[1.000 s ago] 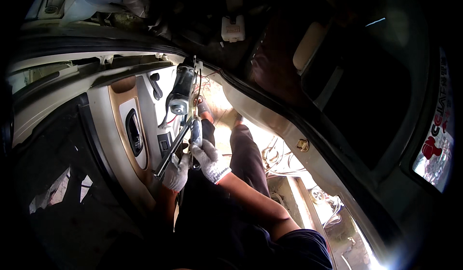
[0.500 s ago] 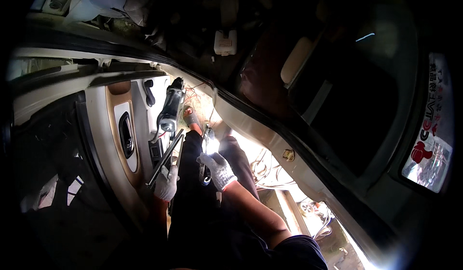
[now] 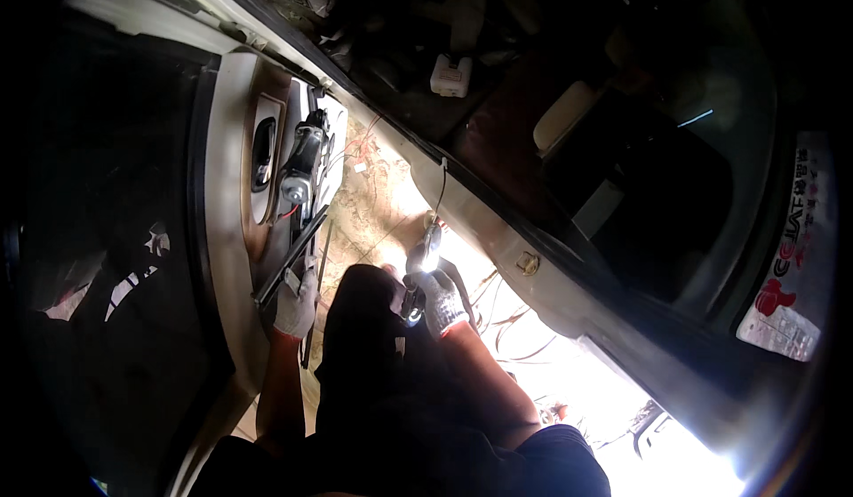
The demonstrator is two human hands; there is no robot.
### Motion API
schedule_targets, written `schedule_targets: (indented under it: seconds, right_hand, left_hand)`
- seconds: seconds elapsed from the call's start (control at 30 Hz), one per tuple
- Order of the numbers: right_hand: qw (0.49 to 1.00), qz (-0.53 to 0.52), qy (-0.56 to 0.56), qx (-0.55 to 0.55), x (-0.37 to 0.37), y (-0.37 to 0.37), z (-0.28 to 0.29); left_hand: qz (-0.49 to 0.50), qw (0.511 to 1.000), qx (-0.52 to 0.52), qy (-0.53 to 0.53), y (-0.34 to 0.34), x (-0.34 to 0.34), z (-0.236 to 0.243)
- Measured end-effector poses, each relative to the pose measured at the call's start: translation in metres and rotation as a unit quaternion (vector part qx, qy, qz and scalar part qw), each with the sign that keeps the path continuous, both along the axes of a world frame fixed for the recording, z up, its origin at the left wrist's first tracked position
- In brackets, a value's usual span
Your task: The person carries a black rubber weatherstrip into a garage and places it inside a white van. They then remove the interior door panel and the window regulator mechanism from the van's door, placing the components on the floor.
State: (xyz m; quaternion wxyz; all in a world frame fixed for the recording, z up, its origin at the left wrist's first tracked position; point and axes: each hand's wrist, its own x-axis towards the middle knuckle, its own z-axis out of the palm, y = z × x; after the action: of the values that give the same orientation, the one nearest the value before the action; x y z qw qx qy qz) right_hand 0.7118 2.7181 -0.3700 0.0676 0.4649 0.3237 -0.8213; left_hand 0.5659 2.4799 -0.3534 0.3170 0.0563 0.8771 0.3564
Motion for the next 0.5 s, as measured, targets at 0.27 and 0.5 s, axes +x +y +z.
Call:
schedule_targets:
  seconds: [0.27, 0.5]
  right_hand:
    - [0.992, -0.043, -0.004, 0.118, 0.071, -0.053, 0.012]
    - [0.979, -0.076, 0.097, 0.163, 0.097, -0.102, 0.045]
  left_hand:
    - [-0.044, 0.995, 0.039, 0.08, -0.062, 0.044, -0.025]
    - [-0.079, 0.983, 0.125, 0.106, -0.136, 0.112, -0.098]
